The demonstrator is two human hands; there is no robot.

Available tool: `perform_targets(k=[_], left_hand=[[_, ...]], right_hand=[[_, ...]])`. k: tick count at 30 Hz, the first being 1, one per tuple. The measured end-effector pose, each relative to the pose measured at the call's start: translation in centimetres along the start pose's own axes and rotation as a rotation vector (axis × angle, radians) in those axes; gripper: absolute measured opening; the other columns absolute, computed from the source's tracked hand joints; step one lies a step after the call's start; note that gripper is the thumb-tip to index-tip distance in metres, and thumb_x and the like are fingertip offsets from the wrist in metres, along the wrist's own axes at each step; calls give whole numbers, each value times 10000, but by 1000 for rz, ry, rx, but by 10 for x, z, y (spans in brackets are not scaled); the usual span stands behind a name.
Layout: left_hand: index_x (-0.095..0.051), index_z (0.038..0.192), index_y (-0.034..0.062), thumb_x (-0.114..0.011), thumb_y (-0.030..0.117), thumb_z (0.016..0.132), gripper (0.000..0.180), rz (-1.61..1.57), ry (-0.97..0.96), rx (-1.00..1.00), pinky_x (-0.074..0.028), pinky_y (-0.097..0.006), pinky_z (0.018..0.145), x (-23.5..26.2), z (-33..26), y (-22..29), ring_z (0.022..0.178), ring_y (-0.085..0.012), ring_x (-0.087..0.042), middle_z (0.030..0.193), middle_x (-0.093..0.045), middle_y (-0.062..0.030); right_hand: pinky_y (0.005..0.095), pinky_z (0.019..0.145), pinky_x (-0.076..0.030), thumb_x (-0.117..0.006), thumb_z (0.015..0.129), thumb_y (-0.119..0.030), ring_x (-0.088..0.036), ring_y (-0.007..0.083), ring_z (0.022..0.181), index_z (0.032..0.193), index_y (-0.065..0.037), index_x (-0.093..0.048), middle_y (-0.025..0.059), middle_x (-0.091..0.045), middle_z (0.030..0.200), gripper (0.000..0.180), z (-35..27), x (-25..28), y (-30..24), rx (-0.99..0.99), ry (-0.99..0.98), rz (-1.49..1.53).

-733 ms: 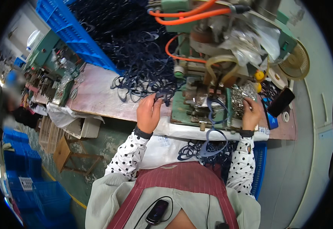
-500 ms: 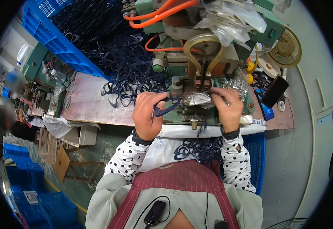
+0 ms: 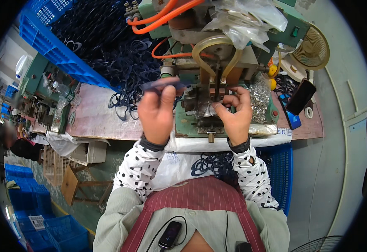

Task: The person repeatedly picks up dark plastic eyeglass frames from a blue crate and the workbench, places them into a press machine, and removes them after pressing. The person handles the frames one at a time throughout the clip.

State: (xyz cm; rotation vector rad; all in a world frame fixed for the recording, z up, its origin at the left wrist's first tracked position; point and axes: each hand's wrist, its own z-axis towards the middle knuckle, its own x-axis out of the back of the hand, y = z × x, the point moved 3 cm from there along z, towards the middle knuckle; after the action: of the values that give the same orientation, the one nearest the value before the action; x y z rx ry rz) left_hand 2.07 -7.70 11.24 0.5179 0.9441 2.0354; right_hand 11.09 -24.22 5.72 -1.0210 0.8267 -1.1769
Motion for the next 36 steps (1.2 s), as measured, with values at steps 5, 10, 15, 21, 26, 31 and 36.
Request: perform_targets(k=[5, 10, 15, 21, 26, 31, 36], left_hand=[[-645, 1088, 39, -658, 30, 741, 347, 323, -447, -649, -494, -454, 905, -17, -43, 16, 933, -278, -655, 1064, -683, -106], [-645, 1128, 3, -626, -21, 801, 328, 182, -600, -687, -496, -455, 958, -47, -69, -2, 1069, -294, -644, 1153, -663, -157], [-597, 1215, -4, -590, -26, 756, 459, 153, -665, -668, -467, -472, 1005, -49, -67, -17, 1111, -288, -609, 1239, -608, -162], [-608, 1205, 1, -599, -42, 728, 479, 149, -635, -656, -468, -477, 1003, -50, -69, -18, 1112, -285, -607, 1259, -599, -157], [-613, 1197, 8, -613, -38, 719, 480, 135, -635, -637, -452, -484, 1018, -51, -71, -21, 1127, -283, -601, 1280, -589, -163], [-621, 1213, 98, -655, 94, 815, 400, 254, -554, -663, -345, -536, 1066, -45, -78, -16, 1137, -288, -587, 1312, -586, -96], [-634, 1105, 107, -710, 203, 826, 304, 456, -55, -543, -397, -436, 857, 7, -68, -61, 968, -254, -558, 1073, -623, -79]], right_hand=[[280, 739, -475, -744, 723, -11, -630, 142, 765, 1184, -1, -477, 66, -700, 849, 533, -4, 0, 4, 9, 25, 15], [300, 773, -501, -739, 758, -43, -662, 186, 848, 1144, -13, -576, 79, -704, 898, 420, 14, 50, 11, 134, 99, -279], [294, 747, -519, -685, 817, -39, -671, 169, 812, 1104, -15, -623, 107, -700, 916, 294, 26, 139, 75, 28, 303, -638], [391, 713, -522, -708, 813, -167, -662, 332, 791, 1017, 17, -642, 190, -678, 910, 282, 8, 149, 67, -45, 10, -941], [459, 717, -511, -726, 792, -221, -639, 398, 827, 852, -9, -627, 189, -639, 853, 241, 7, 127, 91, 14, 7, -1195], [384, 675, -482, -683, 827, -142, -635, 331, 755, 853, -14, -672, 164, -667, 834, 131, 21, 140, 110, -33, 104, -712], [354, 662, -476, -674, 859, -152, -622, 263, 709, 860, -18, -644, 131, -654, 787, 137, 15, 141, 106, 16, 160, -715]])
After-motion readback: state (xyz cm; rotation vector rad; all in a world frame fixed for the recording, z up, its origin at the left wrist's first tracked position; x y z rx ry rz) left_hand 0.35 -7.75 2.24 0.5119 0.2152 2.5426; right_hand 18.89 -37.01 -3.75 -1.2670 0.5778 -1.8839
